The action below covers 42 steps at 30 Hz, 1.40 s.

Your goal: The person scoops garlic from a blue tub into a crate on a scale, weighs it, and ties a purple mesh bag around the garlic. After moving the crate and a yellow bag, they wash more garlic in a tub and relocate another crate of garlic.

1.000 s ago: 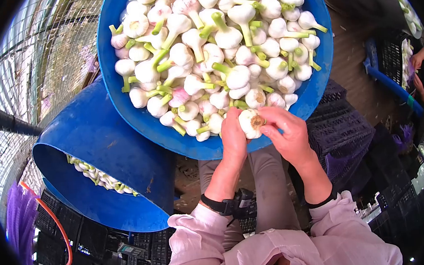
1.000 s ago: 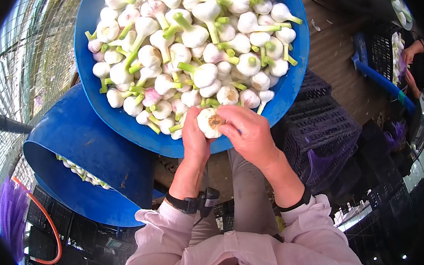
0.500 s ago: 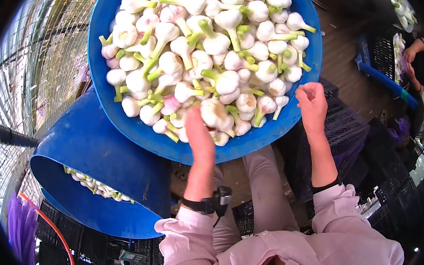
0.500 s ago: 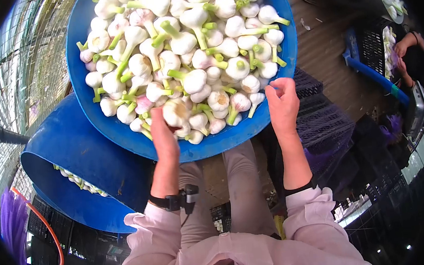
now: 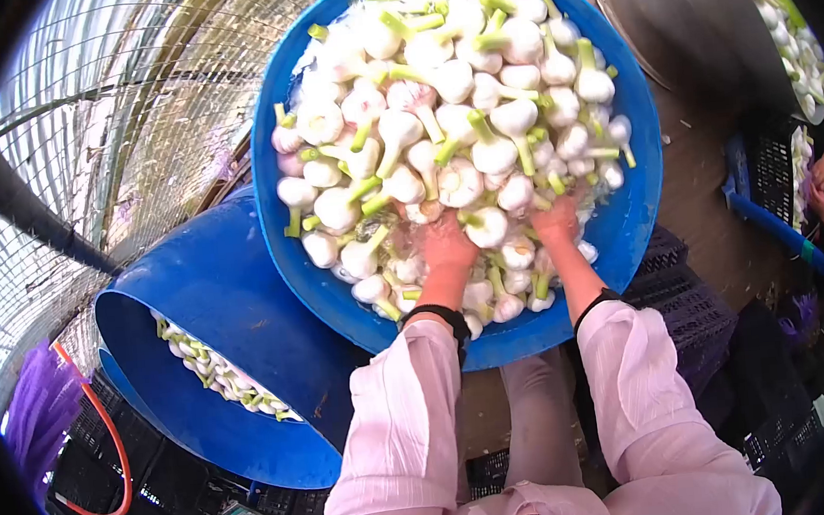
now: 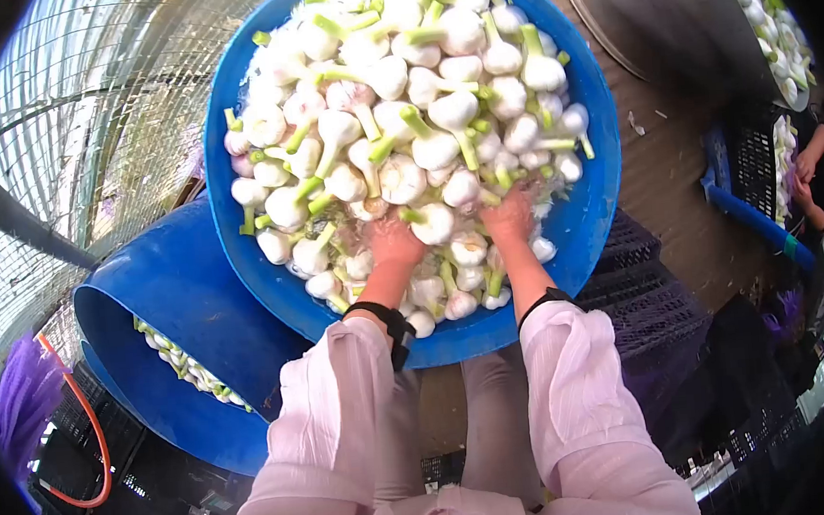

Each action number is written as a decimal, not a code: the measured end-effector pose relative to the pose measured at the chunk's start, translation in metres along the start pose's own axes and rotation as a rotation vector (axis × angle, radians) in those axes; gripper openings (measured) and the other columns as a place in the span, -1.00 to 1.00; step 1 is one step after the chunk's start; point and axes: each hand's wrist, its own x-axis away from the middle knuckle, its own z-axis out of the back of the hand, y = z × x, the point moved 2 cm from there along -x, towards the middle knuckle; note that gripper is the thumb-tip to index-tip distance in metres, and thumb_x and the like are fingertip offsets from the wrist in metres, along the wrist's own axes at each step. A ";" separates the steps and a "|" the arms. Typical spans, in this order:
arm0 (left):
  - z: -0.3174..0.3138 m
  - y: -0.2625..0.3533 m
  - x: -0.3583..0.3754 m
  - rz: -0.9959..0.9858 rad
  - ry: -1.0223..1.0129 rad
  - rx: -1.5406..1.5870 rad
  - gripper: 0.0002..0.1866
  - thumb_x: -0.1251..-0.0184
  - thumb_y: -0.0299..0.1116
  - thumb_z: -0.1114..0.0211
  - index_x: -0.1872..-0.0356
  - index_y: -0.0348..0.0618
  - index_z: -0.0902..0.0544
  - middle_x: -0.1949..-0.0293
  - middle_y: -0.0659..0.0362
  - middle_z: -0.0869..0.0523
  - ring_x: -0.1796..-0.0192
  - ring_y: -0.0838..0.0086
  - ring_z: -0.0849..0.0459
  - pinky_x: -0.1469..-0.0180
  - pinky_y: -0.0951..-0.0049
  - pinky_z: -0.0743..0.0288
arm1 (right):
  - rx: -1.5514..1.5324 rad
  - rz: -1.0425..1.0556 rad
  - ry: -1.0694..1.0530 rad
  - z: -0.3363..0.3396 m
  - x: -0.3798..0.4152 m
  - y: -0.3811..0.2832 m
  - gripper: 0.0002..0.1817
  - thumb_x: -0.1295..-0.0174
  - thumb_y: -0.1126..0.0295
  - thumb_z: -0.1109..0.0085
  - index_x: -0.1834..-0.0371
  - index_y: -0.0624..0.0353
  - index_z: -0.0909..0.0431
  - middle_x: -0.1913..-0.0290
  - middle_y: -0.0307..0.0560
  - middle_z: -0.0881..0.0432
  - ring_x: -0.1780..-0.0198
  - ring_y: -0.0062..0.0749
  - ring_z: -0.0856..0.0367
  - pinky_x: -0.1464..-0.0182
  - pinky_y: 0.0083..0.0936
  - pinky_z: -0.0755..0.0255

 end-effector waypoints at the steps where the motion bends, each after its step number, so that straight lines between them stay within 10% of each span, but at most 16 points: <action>1: 0.021 0.019 0.003 0.081 -0.059 0.162 -0.19 0.31 -0.07 -0.40 -0.11 -0.05 -0.32 -0.10 -0.18 -0.32 -0.18 0.08 -0.27 -0.09 0.19 -0.27 | -0.055 -0.031 -0.063 -0.001 -0.003 -0.006 -0.17 0.25 0.35 -0.31 -0.19 0.16 -0.10 -0.08 0.14 -0.33 -0.04 -0.07 -0.38 -0.01 -0.32 -0.32; 5: 0.067 0.055 0.040 0.052 -0.130 0.726 -0.28 0.22 -0.21 -0.34 -0.06 -0.29 -0.31 -0.05 -0.20 -0.35 -0.13 0.05 -0.30 -0.12 0.26 -0.23 | -1.033 -0.285 -0.264 0.020 0.028 -0.017 -0.41 0.19 0.37 -0.25 0.00 0.25 -0.33 0.08 0.00 -0.48 0.09 -0.35 -0.44 0.04 -0.45 -0.32; 7: 0.104 0.042 0.055 -0.093 0.005 0.800 -0.28 0.19 -0.21 -0.34 -0.06 -0.33 -0.30 -0.04 -0.18 -0.36 -0.12 0.08 -0.31 -0.14 0.27 -0.20 | -0.792 -0.071 -0.266 0.073 0.044 -0.029 -0.28 0.14 0.27 -0.26 -0.14 0.24 -0.20 0.01 0.09 -0.44 0.05 -0.21 -0.43 0.00 -0.41 -0.29; 11: 0.202 0.012 0.050 0.097 0.596 -0.138 -0.14 0.17 -0.11 -0.36 -0.17 -0.29 -0.16 -0.10 -0.17 -0.23 -0.10 0.02 -0.31 -0.16 0.22 -0.17 | 0.175 0.501 0.370 0.146 0.031 -0.030 -0.23 0.12 0.16 -0.25 -0.16 0.28 -0.18 -0.04 0.18 -0.39 -0.03 -0.10 -0.39 -0.04 -0.39 -0.24; 17: 0.190 -0.056 -0.033 0.293 0.411 0.284 -0.10 0.10 0.04 -0.26 -0.23 -0.21 -0.07 -0.19 -0.23 -0.05 -0.20 0.03 -0.20 -0.16 0.24 -0.17 | -0.846 -0.150 -0.198 0.062 -0.078 0.016 -0.25 0.00 -0.06 -0.10 -0.19 0.20 -0.18 -0.14 0.01 -0.31 -0.14 -0.28 -0.27 -0.06 -0.31 -0.21; 21: 0.143 -0.068 -0.063 0.485 -0.083 1.154 -0.27 0.07 -0.04 -0.27 -0.12 -0.26 -0.30 -0.07 0.01 -0.36 -0.12 0.30 -0.32 -0.11 0.39 -0.21 | -1.237 -0.395 -0.522 0.009 -0.080 -0.002 -0.33 -0.11 -0.03 0.01 -0.19 0.17 -0.17 -0.02 -0.13 -0.39 0.01 -0.38 -0.37 -0.04 -0.45 -0.26; 24: 0.152 -0.014 -0.028 0.395 -0.066 1.257 -0.46 0.06 -0.12 -0.28 0.09 -0.30 -0.46 0.16 0.15 -0.52 0.12 0.43 -0.46 0.03 0.45 -0.31 | -1.379 -0.430 -0.663 0.006 -0.046 -0.031 -0.34 -0.09 0.05 -0.04 -0.20 0.16 -0.15 -0.05 -0.10 -0.35 -0.04 -0.35 -0.33 -0.03 -0.45 -0.28; 28: 0.177 0.031 0.005 0.279 -0.244 1.088 -0.58 0.08 -0.28 -0.29 0.13 -0.16 -0.48 0.35 0.18 -0.56 0.37 0.48 -0.53 0.30 0.56 -0.43 | -1.462 -0.301 -0.677 0.040 0.009 -0.060 -0.34 -0.06 0.15 -0.11 -0.21 0.16 -0.12 -0.10 -0.05 -0.30 -0.10 -0.31 -0.29 -0.02 -0.46 -0.30; 31: 0.198 0.030 0.026 -0.126 0.028 0.949 -0.42 0.12 -0.37 -0.31 -0.03 -0.21 -0.36 0.06 0.04 -0.43 0.03 0.37 -0.45 0.00 0.45 -0.34 | -1.298 -0.036 -0.508 0.094 0.037 -0.074 -0.32 -0.04 0.23 -0.16 -0.21 0.16 -0.10 -0.13 -0.02 -0.26 -0.14 -0.28 -0.25 -0.01 -0.46 -0.31; 34: 0.252 0.027 0.022 -0.274 0.502 0.214 -0.26 0.20 -0.31 -0.37 -0.13 -0.16 -0.26 -0.09 -0.06 -0.30 -0.17 0.14 -0.24 -0.16 0.20 -0.18 | -0.639 0.383 -0.160 0.148 0.032 -0.090 -0.22 0.01 0.18 -0.20 -0.26 0.09 -0.02 -0.22 0.12 -0.16 -0.23 -0.10 -0.14 -0.11 -0.32 -0.21; 36: 0.261 0.024 -0.007 -0.172 0.441 -0.060 -0.13 0.21 -0.09 -0.38 -0.19 -0.14 -0.19 -0.21 -0.10 -0.15 -0.27 0.09 -0.07 -0.25 0.12 0.00 | -0.015 0.627 0.082 0.161 -0.007 -0.102 -0.16 0.03 0.09 -0.20 -0.30 0.00 0.03 -0.26 0.21 -0.07 -0.28 0.01 -0.05 -0.20 -0.22 -0.08; 42: 0.206 -0.003 -0.078 -0.191 0.271 -0.158 0.11 0.28 0.24 -0.28 -0.25 -0.30 -0.04 -0.30 -0.11 0.09 -0.35 0.15 0.10 -0.31 0.11 0.14 | -0.351 0.560 0.190 0.043 -0.054 -0.135 -0.22 0.04 -0.03 -0.10 -0.28 -0.07 -0.09 -0.22 0.21 -0.17 -0.25 0.01 -0.11 -0.21 -0.26 -0.05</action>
